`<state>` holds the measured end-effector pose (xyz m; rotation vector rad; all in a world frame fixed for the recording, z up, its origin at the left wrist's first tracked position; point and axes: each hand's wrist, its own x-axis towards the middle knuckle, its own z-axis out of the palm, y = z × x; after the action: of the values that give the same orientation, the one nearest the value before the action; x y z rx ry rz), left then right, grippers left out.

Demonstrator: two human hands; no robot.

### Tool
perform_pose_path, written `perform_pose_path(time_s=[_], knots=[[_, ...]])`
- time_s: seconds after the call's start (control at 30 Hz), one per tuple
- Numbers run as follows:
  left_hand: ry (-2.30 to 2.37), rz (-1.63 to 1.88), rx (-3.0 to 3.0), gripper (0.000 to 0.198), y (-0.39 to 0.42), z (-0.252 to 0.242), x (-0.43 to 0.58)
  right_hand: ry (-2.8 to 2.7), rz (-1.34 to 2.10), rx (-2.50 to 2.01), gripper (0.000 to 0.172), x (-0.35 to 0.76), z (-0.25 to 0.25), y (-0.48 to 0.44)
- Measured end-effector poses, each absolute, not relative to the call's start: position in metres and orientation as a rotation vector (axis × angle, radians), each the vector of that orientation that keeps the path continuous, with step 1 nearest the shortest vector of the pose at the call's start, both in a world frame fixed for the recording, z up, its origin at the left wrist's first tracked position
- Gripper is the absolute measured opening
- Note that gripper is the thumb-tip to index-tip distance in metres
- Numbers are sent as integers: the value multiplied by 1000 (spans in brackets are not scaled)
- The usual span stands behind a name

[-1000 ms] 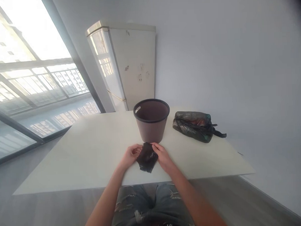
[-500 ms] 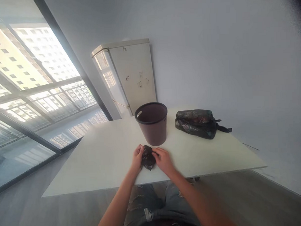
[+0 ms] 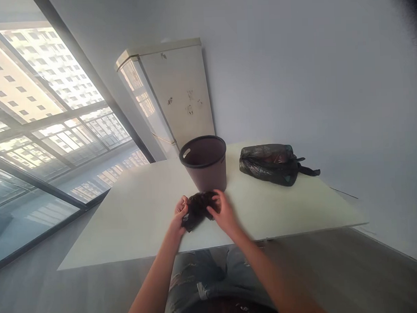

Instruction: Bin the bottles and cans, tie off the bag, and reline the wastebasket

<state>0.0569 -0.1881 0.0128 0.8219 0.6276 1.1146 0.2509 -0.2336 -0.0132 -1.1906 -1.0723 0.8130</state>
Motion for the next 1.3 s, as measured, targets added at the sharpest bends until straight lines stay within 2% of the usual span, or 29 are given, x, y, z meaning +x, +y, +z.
perform_pose_path(time_s=[0.1,0.13,0.43,0.63,0.7,0.8,0.87,0.93,1.03,1.07,1.2,1.3], knots=[[657,1131,846,51,-187,13,55,-1154,892,-1207,22,250,-21,-231],[676,1161,842,51,-186,13,54,-1134,891,-1209,18,252,-23,-231],[931,1456,954,52,-176,14,53,-905,701,-1279,27,270,-13,-239],[1227,1701,1273,23,-201,9,65,-920,658,-1294,30,270,-8,-242],[1298,1652,1604,23,-213,3,68,-938,645,-1287,30,269,-7,-242],[1211,1324,2147,44,-221,-5,72,-1067,765,-1174,29,263,-6,-243],[1115,1190,2269,45,-220,-8,74,-1175,894,-1059,28,258,-5,-244],[1101,1178,2301,32,-215,-10,74,-1215,951,-992,31,254,-4,-245],[1141,1223,2294,32,-211,-13,72,-1309,892,-987,42,251,-3,-248],[1152,1240,2290,34,-211,-14,71,-1379,847,-994,41,251,-3,-248],[1178,1305,2301,35,-212,-18,69,-1548,651,-1077,17,249,-8,-243],[1235,1386,2298,31,-209,-21,68,-1453,513,-1153,26,252,-12,-240]])
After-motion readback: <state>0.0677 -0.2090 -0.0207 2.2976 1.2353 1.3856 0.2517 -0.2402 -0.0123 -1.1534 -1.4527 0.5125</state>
